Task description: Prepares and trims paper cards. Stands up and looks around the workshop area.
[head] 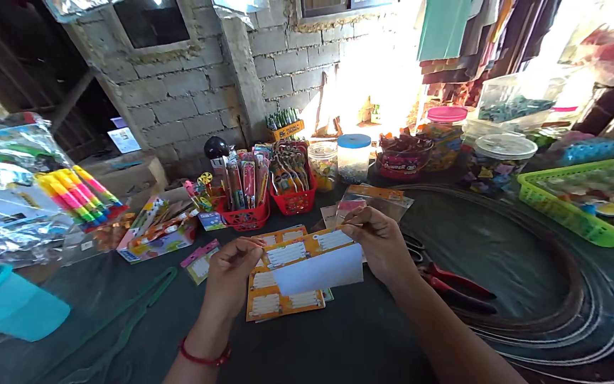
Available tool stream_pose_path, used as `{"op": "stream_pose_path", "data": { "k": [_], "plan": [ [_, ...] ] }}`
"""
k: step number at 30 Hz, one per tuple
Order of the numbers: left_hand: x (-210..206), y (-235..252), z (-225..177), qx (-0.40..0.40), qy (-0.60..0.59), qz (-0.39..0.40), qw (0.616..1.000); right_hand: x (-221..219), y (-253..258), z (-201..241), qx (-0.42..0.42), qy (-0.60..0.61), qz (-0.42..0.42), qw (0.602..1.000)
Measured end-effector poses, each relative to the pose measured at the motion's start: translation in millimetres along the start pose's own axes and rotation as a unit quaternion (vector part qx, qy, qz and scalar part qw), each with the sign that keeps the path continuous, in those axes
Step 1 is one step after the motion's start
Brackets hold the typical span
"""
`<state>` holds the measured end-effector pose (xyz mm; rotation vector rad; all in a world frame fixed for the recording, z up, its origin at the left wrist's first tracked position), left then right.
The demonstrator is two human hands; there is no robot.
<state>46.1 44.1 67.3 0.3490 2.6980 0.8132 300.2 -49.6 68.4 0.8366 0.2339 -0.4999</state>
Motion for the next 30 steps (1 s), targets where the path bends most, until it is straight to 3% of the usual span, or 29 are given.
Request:
{"op": "stream_pose_path", "data": {
  "k": [5, 14, 19, 22, 26, 28, 30],
  "plan": [
    [-1, 0, 16, 0.071, -0.103, -0.064, 0.99, 0, -1, -7, -0.027, -0.007, -0.017, 0.999],
    [13, -5, 20, 0.026, -0.038, -0.026, 0.999, -2, -7, -23, -0.097, -0.042, -0.033, 0.994],
    [-4, -16, 5, -0.043, 0.091, 0.097, 0.99, -6, -10, -21, -0.069, -0.06, -0.029, 0.995],
    [-9, -22, 3, -0.055, 0.133, 0.054, 0.988, -8, -11, -13, -0.002, -0.105, -0.03, 0.994],
    [6, -17, -1, -0.084, 0.095, -0.037, 0.991, 4, -6, -2, 0.091, -0.143, -0.083, 0.982],
    [9, -16, -5, -0.117, 0.082, -0.059, 0.988, -1, -7, -9, 0.007, -0.129, -0.066, 0.989],
    [6, -19, -8, -0.148, 0.084, -0.062, 0.983, -14, -15, -30, -0.15, -0.099, 0.006, 0.984]
  ]
}}
Point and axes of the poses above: each hand's wrist, its own y-axis towards the middle knuckle, its own x-axis out of the back of the hand, z = x × y, the point moved 8 cm from there along y, towards the middle knuckle, and after that the axes turned 13 degrees about -z, right-handed, at the moved point
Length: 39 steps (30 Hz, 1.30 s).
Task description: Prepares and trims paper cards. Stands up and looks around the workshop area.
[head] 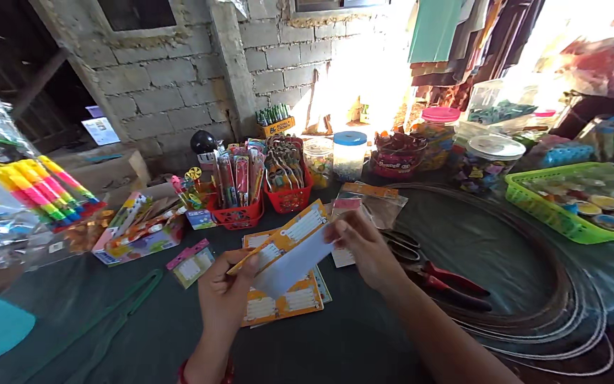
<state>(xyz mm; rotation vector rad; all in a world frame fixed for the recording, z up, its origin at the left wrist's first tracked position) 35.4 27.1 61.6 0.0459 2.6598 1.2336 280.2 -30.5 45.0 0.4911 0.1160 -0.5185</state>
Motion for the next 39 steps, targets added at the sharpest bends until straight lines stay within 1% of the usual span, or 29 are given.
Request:
{"op": "stream_pose_path", "data": {
  "k": [1, 2, 3, 4, 5, 6, 7, 8, 10, 11, 13, 16, 18, 20, 22, 24, 26, 27, 28, 29, 30, 31, 33, 35, 37, 39],
  "plan": [
    [-3, -2, -2, -0.015, 0.008, 0.016, 1.0, -9, -2, -9, -0.064, 0.027, 0.04, 0.997],
    [-8, -5, -4, -0.031, 0.018, 0.048, 0.998, -14, -5, -14, -0.107, 0.063, 0.063, 0.99],
    [-14, -8, -7, -0.041, 0.015, 0.101, 0.994, -17, -7, -17, -0.128, 0.103, 0.071, 0.984],
    [-20, -12, -11, -0.044, -0.008, 0.174, 0.984, -18, -7, -18, -0.137, 0.142, 0.073, 0.978],
    [-25, -16, -15, -0.039, -0.053, 0.26, 0.963, -19, -7, -19, -0.14, 0.181, 0.077, 0.97],
    [-27, -19, -22, -0.028, -0.105, 0.336, 0.935, -21, -9, -18, -0.139, 0.215, 0.101, 0.961],
    [-27, -21, -28, -0.012, -0.152, 0.379, 0.913, -26, -14, -16, -0.133, 0.234, 0.146, 0.952],
    [-25, -19, -32, -0.001, -0.18, 0.381, 0.907, -34, -22, -13, -0.126, 0.246, 0.206, 0.939],
    [-22, -11, -32, 0.002, -0.168, 0.335, 0.927, -53, -45, -8, -0.104, 0.262, 0.329, 0.901],
    [-23, -10, -29, -0.003, -0.139, 0.329, 0.934, -62, -56, -7, -0.097, 0.267, 0.372, 0.883],
    [-27, -17, -25, -0.008, -0.103, 0.347, 0.932, -71, -71, -6, -0.093, 0.271, 0.419, 0.862],
    [-27, -22, -34, -0.033, -0.107, 0.34, 0.934, -71, -72, -5, -0.098, 0.284, 0.424, 0.854],
    [-23, -18, -42, -0.038, -0.073, 0.316, 0.945, -66, -65, -5, -0.1, 0.271, 0.41, 0.865],
    [-21, -17, -40, -0.02, -0.017, 0.287, 0.958, -63, -58, -9, -0.109, 0.223, 0.403, 0.881],
    [-16, -16, -34, 0.005, 0.038, 0.264, 0.964, -60, -53, -15, -0.119, 0.155, 0.414, 0.889],
    [-13, -19, -45, 0.017, 0.088, 0.269, 0.959, -59, -55, -14, -0.108, 0.121, 0.445, 0.881],
    [-15, -23, -74, 0.005, 0.144, 0.297, 0.944, -62, -63, -2, -0.068, 0.112, 0.475, 0.87],
    [-17, -25, -83, -0.007, 0.173, 0.308, 0.936, -63, -67, 2, -0.054, 0.101, 0.483, 0.868],
    [-18, -27, -83, -0.015, 0.203, 0.313, 0.928, -64, -68, 2, -0.046, 0.079, 0.484, 0.87],
    [-18, -28, -73, -0.024, 0.238, 0.31, 0.92, -64, -68, -2, -0.043, 0.043, 0.479, 0.876],
    [-18, -29, -53, -0.028, 0.269, 0.302, 0.914, -63, -65, -10, -0.042, -0.006, 0.468, 0.883],
    [-18, -30, -30, -0.015, 0.286, 0.299, 0.91, -62, -60, -19, -0.041, -0.064, 0.456, 0.887],
    [-22, -32, 10, 0.077, 0.27, 0.335, 0.9, -58, -50, -36, -0.038, -0.164, 0.446, 0.879],
    [-28, -40, 34, 0.172, 0.244, 0.382, 0.874, -55, -45, -48, -0.045, -0.214, 0.451, 0.865],
    [-34, -46, 48, 0.216, 0.242, 0.416, 0.85, -54, -43, -57, -0.06, -0.229, 0.456, 0.858],
    [-38, -53, 56, 0.234, 0.24, 0.435, 0.835, -54, -44, -63, -0.079, -0.243, 0.458, 0.852]
  ]
}}
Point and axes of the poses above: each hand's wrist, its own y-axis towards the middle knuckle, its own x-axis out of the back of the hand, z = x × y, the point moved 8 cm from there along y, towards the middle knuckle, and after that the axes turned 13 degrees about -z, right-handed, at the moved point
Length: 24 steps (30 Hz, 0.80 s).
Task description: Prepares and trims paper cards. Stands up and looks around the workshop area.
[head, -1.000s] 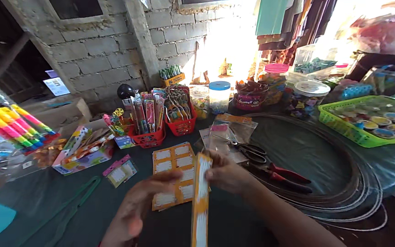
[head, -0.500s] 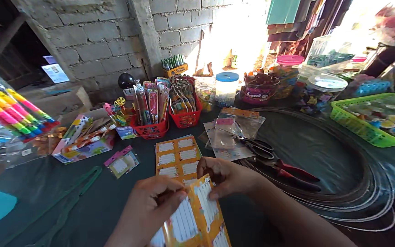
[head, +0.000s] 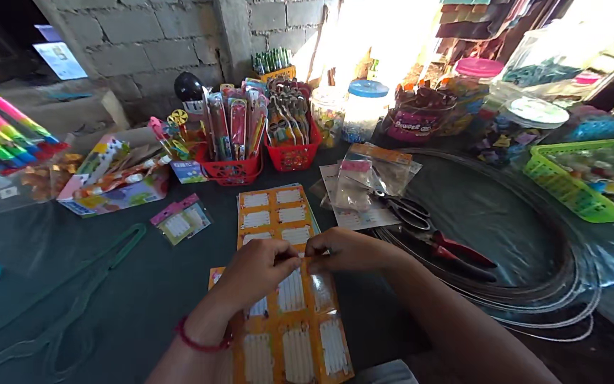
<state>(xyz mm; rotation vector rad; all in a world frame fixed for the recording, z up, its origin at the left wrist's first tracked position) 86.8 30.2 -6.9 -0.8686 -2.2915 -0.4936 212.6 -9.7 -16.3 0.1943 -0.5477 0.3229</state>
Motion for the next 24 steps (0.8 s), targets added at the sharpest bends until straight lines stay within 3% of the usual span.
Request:
{"op": "stream_pose_path", "data": {
  "k": [7, 24],
  "plan": [
    [-14, 5, 5, 0.008, -0.046, 0.061, 0.997, -7, 2, -3, -0.013, -0.011, 0.026, 1.0],
    [-13, 8, 12, 0.036, -0.225, 0.052, 0.972, -7, 5, -4, 0.003, 0.087, -0.008, 0.996]
  ]
}}
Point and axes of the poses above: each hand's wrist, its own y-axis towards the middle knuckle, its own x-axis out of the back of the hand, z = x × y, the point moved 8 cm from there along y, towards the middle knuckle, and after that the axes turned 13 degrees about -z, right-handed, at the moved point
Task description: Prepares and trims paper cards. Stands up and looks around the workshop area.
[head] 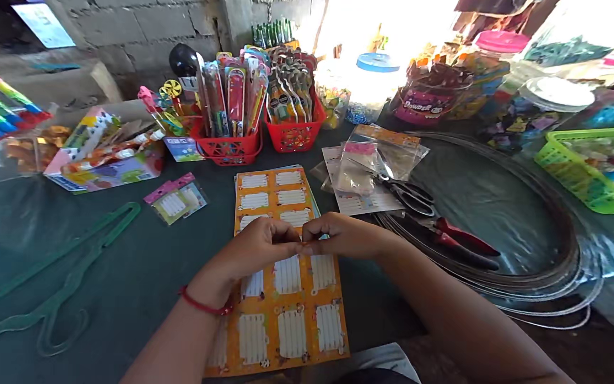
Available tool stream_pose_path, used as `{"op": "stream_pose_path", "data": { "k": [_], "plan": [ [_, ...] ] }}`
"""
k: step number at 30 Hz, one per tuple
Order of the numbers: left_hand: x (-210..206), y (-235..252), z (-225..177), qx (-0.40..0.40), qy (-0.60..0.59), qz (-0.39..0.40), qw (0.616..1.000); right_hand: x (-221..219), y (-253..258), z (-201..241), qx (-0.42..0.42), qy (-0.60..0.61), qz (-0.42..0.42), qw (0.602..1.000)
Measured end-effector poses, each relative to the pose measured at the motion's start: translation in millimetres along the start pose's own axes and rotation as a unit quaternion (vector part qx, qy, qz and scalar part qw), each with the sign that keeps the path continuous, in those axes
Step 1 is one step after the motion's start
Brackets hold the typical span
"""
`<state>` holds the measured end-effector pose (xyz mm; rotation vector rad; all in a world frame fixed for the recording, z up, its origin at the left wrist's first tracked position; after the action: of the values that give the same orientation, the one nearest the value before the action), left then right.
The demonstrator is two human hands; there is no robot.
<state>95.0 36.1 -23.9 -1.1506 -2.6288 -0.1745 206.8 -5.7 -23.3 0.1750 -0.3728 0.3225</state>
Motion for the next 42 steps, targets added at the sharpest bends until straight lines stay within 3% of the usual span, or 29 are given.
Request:
{"op": "stream_pose_path", "data": {
  "k": [20, 26, 30, 33, 39, 42],
  "plan": [
    [-2, 0, 1, 0.008, -0.063, -0.015, 0.998, 1, -2, 3, 0.027, 0.021, -0.004, 0.999],
    [2, 1, -1, 0.001, -0.036, -0.023, 0.999, 5, 0, 1, 0.002, 0.028, -0.022, 0.999],
    [22, 0, -9, -0.021, -0.03, -0.118, 0.992, 22, 2, -5, -0.059, 0.171, -0.128, 0.975],
    [44, -2, -13, -0.053, -0.084, -0.225, 0.969, 24, 0, -2, -0.089, 0.234, -0.155, 0.956],
    [77, -14, -22, -0.121, -0.145, -0.393, 0.9, 39, -5, 11, -0.03, 0.129, -0.199, 0.971],
    [86, -20, -25, -0.16, -0.171, -0.441, 0.867, 52, -8, 14, -0.005, 0.105, -0.228, 0.968]
  ]
}}
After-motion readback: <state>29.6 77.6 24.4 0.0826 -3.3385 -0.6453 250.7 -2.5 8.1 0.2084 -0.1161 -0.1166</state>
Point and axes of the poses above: each hand's wrist, its own y-axis towards the middle knuckle, its own x-axis out of the back of the hand, z = x × y, the point moved 8 cm from there along y, towards the middle knuckle, and after that the axes turned 13 degrees about -z, right-handed, at the moved point
